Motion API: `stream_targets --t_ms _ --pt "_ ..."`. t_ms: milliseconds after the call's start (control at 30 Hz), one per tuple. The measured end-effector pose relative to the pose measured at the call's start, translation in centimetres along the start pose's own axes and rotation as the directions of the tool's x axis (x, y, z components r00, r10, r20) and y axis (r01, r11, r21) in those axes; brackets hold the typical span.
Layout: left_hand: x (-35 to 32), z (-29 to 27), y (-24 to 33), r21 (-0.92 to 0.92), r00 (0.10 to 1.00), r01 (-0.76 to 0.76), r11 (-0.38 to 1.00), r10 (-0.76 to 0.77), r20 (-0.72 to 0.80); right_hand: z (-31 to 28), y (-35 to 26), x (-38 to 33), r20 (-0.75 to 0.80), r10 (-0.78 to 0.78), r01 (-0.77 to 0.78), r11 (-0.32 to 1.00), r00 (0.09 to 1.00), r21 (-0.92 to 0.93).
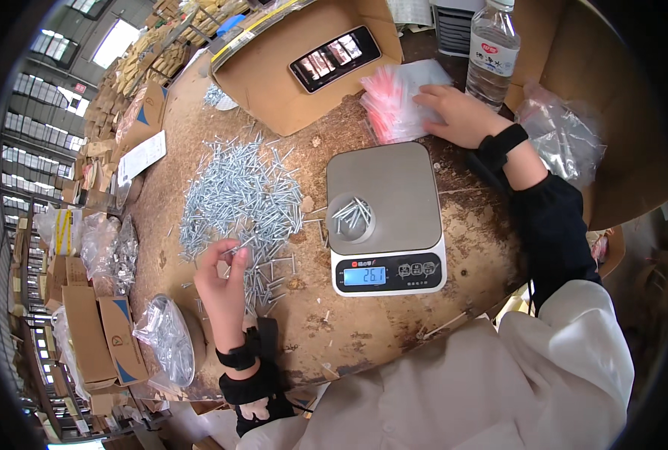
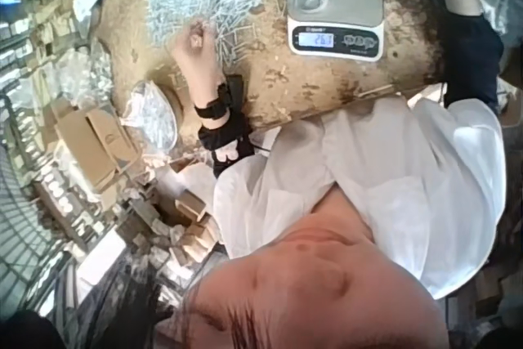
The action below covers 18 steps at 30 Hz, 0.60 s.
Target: The person repeatedly scoops nails from a large pile on a table into a small plastic bag, weighs the bag on a digital scale, and then sets the bag aside. The process is repeated multiple times throughout the video.
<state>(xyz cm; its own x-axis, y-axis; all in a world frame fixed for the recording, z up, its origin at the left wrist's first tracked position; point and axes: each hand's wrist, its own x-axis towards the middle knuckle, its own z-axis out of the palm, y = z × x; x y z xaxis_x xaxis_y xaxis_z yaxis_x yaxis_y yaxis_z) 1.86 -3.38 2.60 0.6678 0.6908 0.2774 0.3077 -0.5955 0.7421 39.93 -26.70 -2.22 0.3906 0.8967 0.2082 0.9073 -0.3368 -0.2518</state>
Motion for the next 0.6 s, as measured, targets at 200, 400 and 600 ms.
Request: stream_targets --t_ms 200,400,600 --pt "0.9 5.6 6.9 -0.173 0.947 -0.258 0.95 0.284 0.146 0.1 0.2 -0.9 0.0 -0.003 0.003 1.0 1.0 -0.002" --pt "0.5 6.3 7.2 0.03 0.881 -0.47 0.882 0.467 0.073 0.5 0.2 -0.9 -0.042 -0.046 0.046 0.999 0.998 -0.008" --pt "0.0 3.2 3.9 -0.093 0.893 -0.353 0.931 0.306 -0.329 0.1 -0.4 -0.1 -0.094 0.002 0.0 1.0 0.996 0.026"
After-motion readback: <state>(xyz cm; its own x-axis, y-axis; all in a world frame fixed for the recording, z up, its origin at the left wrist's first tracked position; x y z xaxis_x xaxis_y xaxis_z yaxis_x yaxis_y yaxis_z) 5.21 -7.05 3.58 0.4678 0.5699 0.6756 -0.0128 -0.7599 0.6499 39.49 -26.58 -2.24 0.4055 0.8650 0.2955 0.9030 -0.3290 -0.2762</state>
